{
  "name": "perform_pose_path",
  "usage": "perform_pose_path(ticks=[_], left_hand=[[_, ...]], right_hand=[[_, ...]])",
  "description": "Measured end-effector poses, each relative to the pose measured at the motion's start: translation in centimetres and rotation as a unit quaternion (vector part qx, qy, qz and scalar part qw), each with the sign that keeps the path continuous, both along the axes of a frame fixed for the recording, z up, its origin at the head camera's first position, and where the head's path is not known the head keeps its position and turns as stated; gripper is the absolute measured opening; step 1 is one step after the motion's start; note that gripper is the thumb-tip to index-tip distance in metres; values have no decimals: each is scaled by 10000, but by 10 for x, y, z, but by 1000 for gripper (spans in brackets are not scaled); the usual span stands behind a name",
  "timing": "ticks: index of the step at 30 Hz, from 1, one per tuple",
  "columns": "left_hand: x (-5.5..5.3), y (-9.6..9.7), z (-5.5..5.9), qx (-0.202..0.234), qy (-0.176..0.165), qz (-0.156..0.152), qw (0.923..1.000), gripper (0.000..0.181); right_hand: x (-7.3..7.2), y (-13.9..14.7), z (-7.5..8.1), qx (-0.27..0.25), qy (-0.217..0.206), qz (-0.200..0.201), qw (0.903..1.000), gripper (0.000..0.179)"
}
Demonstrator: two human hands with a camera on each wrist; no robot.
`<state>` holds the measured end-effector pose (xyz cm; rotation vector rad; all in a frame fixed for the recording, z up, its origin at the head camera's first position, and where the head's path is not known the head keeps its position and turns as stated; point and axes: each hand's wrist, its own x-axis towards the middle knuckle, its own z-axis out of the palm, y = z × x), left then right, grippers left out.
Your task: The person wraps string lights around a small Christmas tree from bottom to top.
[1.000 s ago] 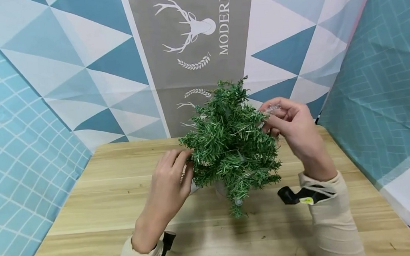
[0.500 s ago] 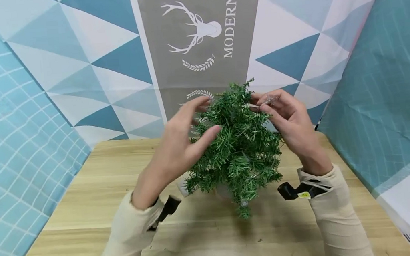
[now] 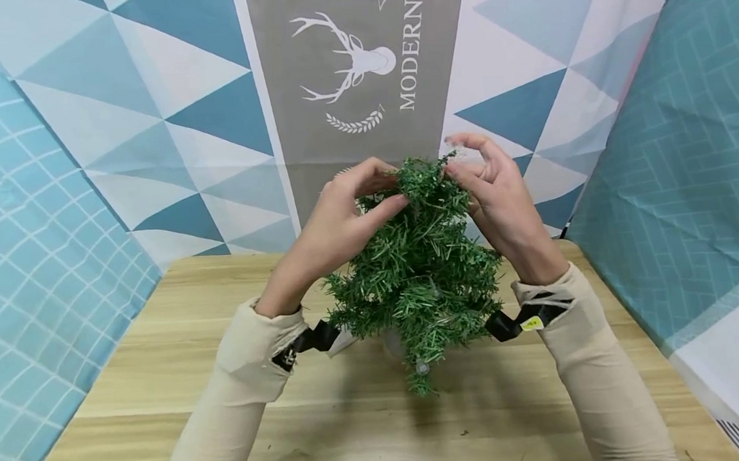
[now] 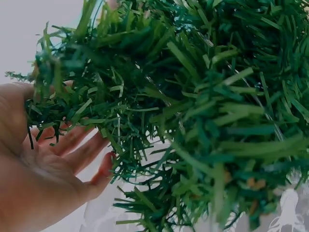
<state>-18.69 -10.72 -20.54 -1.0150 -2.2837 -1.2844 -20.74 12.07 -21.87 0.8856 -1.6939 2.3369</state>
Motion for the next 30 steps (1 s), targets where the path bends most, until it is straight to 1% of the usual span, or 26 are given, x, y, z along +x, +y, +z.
perform_pose_path(ticks=[1, 3, 6, 8, 9, 11, 13, 16, 18, 20, 22, 24, 28, 30], left_hand=[[-1, 0, 0, -11, 15, -32, 10000, 26], [-2, 0, 0, -49, 12, -88, 9999, 24], [-4, 0, -1, -92, -6, -75, 9999, 22], [-5, -2, -1, -68, -11, -51, 10000, 20], [-5, -3, 0, -45, -12, -25, 10000, 19], [-5, -4, 1, -41, 7, 51, 10000, 19], [-3, -4, 4, -78, 47, 112, 9999, 18], [0, -2, 7, -142, 126, 165, 9997, 18], [1, -1, 7, -142, 156, 202, 9996, 17], [1, 0, 7, -125, 172, 274, 9994, 17], [0, 0, 5, -87, 153, 321, 9993, 16], [0, 1, 4, -69, 165, 314, 9993, 15], [-1, 4, 3, -61, 321, 288, 9991, 13], [-1, 5, 4, -40, 364, 300, 9989, 12]], right_hand=[[-2, -2, 2, -102, -74, 23, 9999, 22], [-4, -7, 4, -127, -57, -129, 9998, 17], [-6, -11, 3, 22, 253, -372, 9990, 18], [-8, -12, 3, 177, 410, -280, 9986, 18], [-9, -12, 4, 227, 416, -84, 9988, 18], [-10, -8, 8, 465, 268, 414, 9977, 18], [-14, -3, 14, 773, 47, 944, 9925, 19], [-23, 2, 26, 1129, -273, 1737, 9779, 25], [-32, 3, 31, 1302, -348, 2171, 9668, 28], [-40, 2, 33, 1422, -324, 2601, 9545, 28], [-47, 2, 33, 1545, -196, 2914, 9438, 26], [-51, 4, 32, 1572, -115, 3151, 9359, 25], [-56, 7, 35, 1693, -7, 3377, 9259, 22], [-59, 5, 39, 1777, -49, 3506, 9195, 19]])
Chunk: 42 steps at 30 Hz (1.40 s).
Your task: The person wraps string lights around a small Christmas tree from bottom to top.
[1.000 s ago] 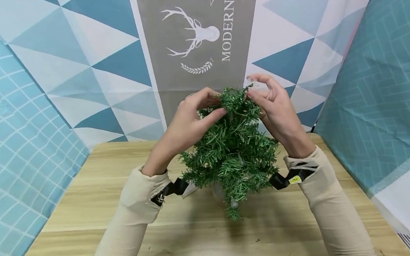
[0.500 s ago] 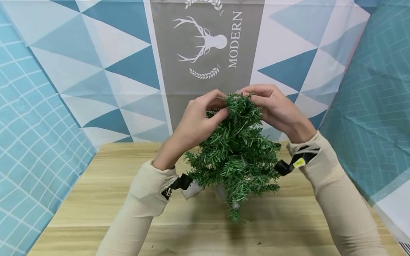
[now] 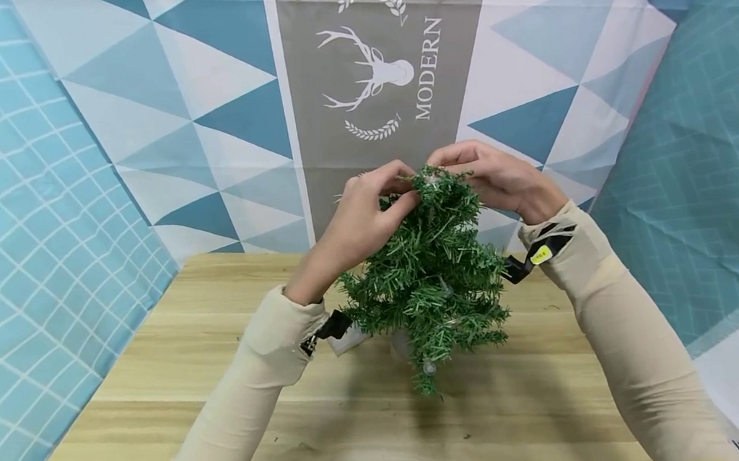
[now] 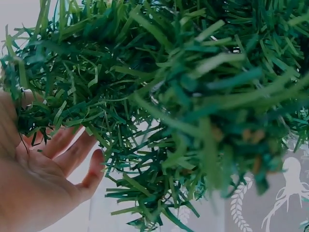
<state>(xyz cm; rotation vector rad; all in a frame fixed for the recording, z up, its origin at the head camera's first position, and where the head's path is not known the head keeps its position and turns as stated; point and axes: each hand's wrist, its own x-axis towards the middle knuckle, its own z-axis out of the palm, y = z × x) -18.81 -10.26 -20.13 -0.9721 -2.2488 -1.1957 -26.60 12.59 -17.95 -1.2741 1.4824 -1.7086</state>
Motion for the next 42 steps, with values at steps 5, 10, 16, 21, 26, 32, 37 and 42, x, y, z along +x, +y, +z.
perform_pose_path(ticks=[5, 10, 16, 21, 26, 32, 37, 42], left_hand=[[1, -2, 3, -114, 243, 117, 9996, 12], [11, -1, 0, -1691, 1865, 1221, 9601, 11], [37, -2, -5, -2018, 2694, 1674, 9267, 15], [47, 4, 2, -1736, 2550, 1312, 9421, 22], [34, 4, 8, -1179, 1551, 1103, 9746, 25], [22, -7, -3, -434, 652, 578, 9953, 28], [40, -24, -18, -185, 929, 457, 9945, 33], [52, -29, -30, -40, 1169, 680, 9908, 34]], right_hand=[[-3, -5, 8, 251, 243, 189, 9992, 16], [6, 1, 16, 483, 1033, -335, 9929, 33], [14, -3, 32, 1213, 903, -200, 9883, 19], [17, -10, 54, 2266, 1054, 294, 9678, 17], [18, -15, 55, 2489, 957, -461, 9627, 15], [26, -7, 22, 1225, 712, -1840, 9727, 10], [37, 6, 10, 238, 715, -1853, 9798, 19], [41, 12, 5, -62, 727, -1830, 9804, 26]])
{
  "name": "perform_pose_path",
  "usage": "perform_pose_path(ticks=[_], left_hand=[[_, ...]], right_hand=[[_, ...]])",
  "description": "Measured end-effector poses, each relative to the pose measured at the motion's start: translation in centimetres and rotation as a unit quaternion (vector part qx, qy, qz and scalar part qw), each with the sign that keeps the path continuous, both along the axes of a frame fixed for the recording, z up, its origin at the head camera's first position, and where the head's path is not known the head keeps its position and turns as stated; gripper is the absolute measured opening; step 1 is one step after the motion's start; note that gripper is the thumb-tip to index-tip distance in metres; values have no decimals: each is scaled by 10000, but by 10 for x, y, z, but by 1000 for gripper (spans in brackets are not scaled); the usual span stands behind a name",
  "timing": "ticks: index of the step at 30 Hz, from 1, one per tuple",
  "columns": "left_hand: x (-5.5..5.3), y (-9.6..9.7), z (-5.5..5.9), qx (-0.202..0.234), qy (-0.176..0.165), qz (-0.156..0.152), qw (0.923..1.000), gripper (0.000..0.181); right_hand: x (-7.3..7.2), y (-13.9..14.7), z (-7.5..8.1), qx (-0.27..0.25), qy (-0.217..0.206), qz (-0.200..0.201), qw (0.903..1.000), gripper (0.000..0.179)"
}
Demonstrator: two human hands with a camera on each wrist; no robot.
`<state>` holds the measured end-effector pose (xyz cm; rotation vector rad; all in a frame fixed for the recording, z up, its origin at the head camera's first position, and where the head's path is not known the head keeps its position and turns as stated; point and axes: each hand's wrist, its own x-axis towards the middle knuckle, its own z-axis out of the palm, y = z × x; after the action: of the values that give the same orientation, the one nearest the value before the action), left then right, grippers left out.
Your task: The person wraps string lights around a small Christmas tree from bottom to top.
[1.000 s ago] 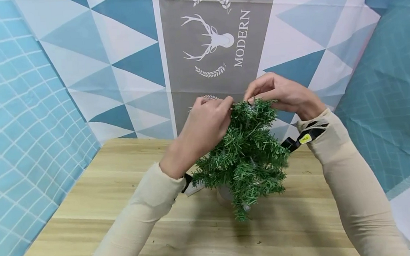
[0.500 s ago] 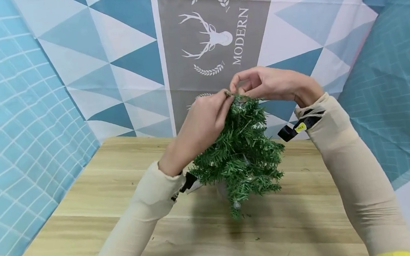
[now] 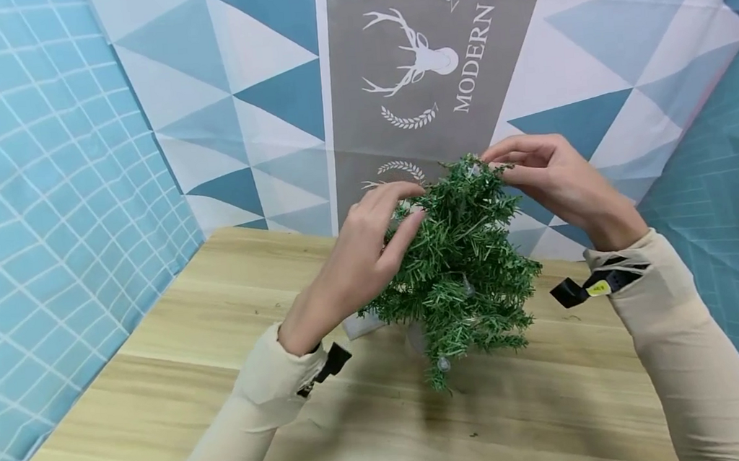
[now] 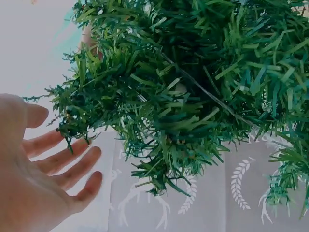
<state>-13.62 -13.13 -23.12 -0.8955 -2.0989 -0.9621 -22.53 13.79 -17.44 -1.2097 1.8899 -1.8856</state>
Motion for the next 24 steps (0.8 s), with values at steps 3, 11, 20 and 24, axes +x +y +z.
perform_pose_path(ticks=[3, 11, 20, 24], left_hand=[[-2, 6, 8, 165, 32, -140, 9998, 38], [-27, 22, 33, 405, -45, -460, 9981, 16], [-33, 18, 36, 987, -1224, -896, 9835, 20], [-28, 17, 30, 1323, -1785, -1487, 9636, 31]], right_hand=[[1, -7, 1, -409, -146, 189, 9989, 23], [2, -23, 2, -280, 41, 484, 9984, 19], [16, -39, 48, 2683, 1180, 207, 9558, 11], [29, -42, 56, 3189, 1113, -172, 9411, 18]])
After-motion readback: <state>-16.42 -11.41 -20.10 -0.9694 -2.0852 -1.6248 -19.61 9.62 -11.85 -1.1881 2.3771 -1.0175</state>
